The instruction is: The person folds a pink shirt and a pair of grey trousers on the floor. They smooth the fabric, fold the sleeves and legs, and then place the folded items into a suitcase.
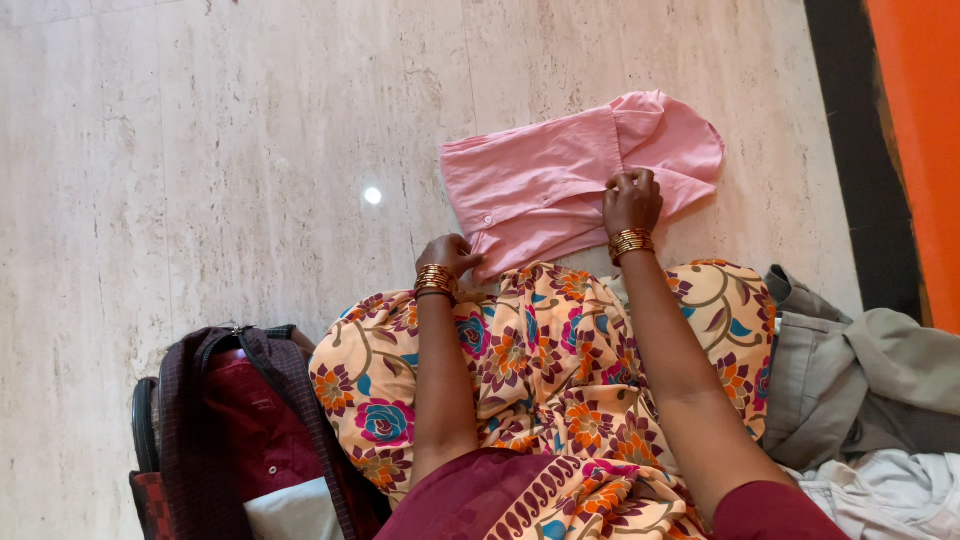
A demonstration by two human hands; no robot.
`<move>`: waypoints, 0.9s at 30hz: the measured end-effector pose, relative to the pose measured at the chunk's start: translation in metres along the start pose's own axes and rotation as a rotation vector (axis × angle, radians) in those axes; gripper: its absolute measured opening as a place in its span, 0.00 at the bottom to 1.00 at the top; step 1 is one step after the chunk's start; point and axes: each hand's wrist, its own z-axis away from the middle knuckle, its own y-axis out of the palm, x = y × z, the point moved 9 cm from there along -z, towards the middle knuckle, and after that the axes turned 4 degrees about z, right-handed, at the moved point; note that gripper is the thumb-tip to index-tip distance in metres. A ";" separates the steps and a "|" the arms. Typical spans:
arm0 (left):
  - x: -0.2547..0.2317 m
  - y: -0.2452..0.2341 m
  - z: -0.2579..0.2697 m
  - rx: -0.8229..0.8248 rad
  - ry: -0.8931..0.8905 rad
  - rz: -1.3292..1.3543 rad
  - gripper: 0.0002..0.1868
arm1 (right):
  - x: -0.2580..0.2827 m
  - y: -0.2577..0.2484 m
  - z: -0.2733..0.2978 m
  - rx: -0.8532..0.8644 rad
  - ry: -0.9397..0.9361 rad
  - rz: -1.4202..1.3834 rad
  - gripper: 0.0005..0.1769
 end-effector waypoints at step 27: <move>0.072 0.021 -0.030 -0.270 -0.252 0.049 0.21 | 0.060 0.058 0.065 0.393 -0.183 0.131 0.20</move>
